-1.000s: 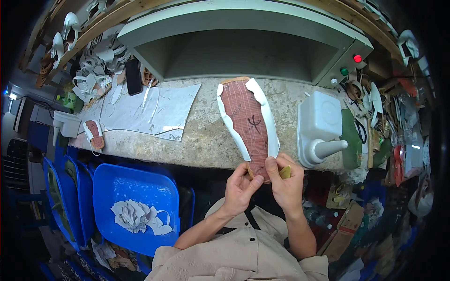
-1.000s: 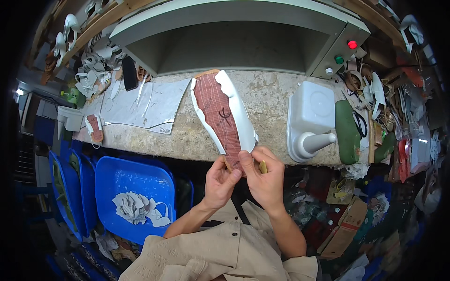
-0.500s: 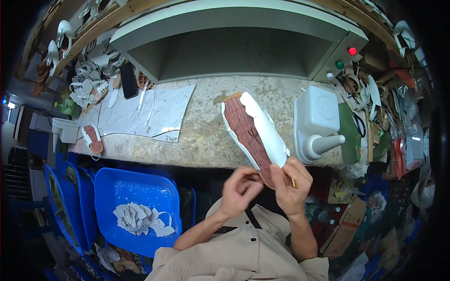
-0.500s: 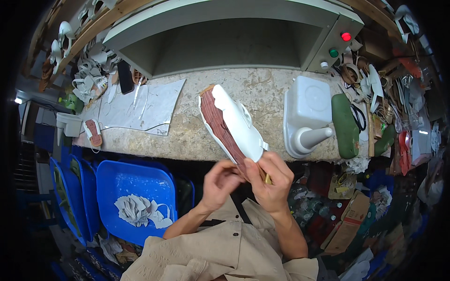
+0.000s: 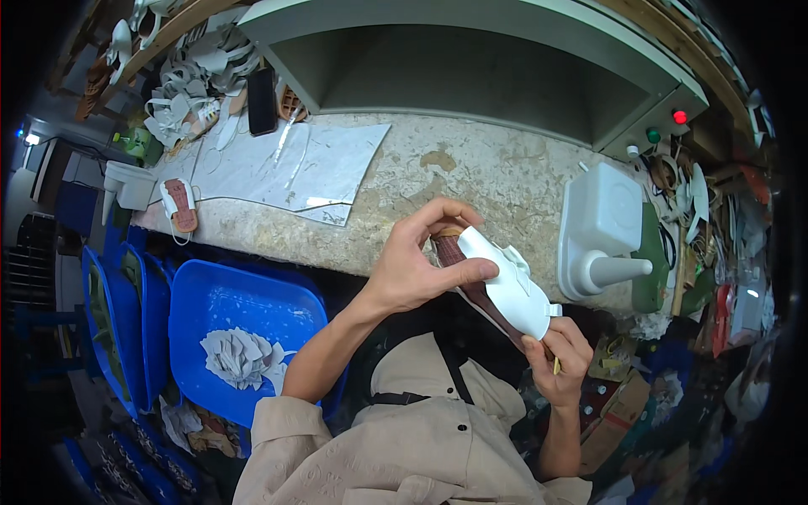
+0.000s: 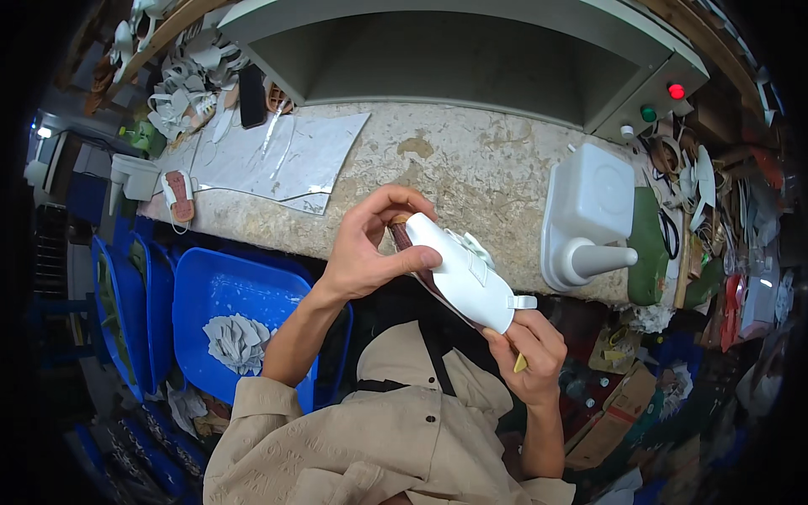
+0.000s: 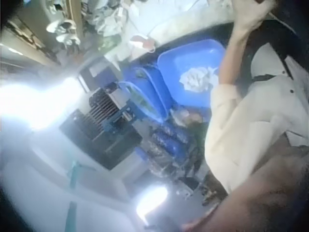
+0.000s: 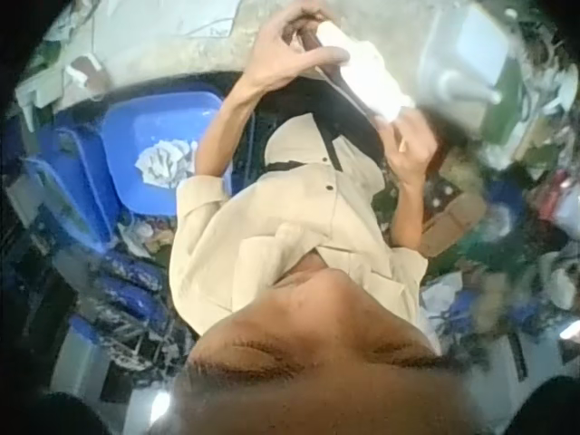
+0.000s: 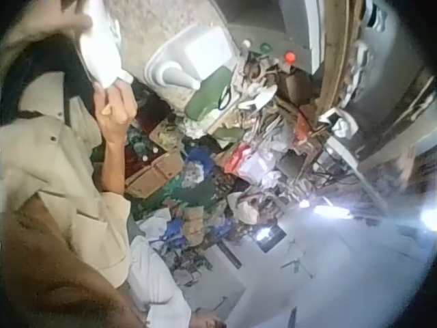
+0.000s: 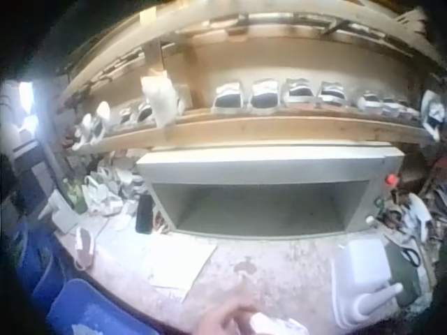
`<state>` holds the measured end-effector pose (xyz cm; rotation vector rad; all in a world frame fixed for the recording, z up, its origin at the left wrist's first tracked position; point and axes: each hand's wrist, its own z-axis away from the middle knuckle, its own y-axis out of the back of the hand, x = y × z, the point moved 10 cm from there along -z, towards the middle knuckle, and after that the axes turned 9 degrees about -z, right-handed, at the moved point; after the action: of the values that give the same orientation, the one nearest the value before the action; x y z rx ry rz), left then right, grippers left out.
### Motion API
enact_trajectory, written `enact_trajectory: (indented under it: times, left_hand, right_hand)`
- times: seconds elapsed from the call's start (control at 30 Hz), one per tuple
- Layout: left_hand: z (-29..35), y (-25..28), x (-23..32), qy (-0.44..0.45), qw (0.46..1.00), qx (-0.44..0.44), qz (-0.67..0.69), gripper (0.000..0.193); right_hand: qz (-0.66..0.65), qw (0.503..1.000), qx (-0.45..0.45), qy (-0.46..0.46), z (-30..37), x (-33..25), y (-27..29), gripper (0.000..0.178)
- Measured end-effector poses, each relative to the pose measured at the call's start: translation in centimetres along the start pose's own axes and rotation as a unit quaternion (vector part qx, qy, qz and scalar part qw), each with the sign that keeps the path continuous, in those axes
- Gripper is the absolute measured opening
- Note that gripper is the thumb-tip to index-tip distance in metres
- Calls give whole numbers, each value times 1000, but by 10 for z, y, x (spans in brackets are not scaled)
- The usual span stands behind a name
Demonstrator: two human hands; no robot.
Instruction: The person paints the white upper part of a slipper using a yellow brush. They hold the slipper in their left hand and apply paint to the edges and interior surfaces. After finishing one slipper, they place it on a wooden shelf and pick up another slipper to repeat the process.
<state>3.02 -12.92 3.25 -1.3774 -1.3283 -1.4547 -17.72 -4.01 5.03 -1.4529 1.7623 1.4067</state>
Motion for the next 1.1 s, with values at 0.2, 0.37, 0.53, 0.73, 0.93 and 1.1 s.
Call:
enact_trajectory:
  times: [0.2,0.37,0.53,0.73,0.93,1.1]
  left_hand:
    - [6,3,-3,-32,996,44,69,60]
    - [8,5,-10,-38,993,44,99,62]
    - [8,1,8,-18,999,31,1,80]
    - [11,-4,12,-5,997,80,-14,91]
    - [8,-1,10,-33,994,108,-4,82]
    - [10,-6,12,-35,993,97,-61,86]
  right_hand:
    - [0,1000,-2,10,-2,-4,0,14]
    - [-1,1000,1,14,-4,-4,-3,15]
    - [3,1000,1,-12,-6,5,0,16]
    - [43,998,-5,44,-8,-8,-6,16]
    - [23,1000,20,4,-10,-4,-4,14]
    - [-26,991,76,-104,-11,20,5,23]
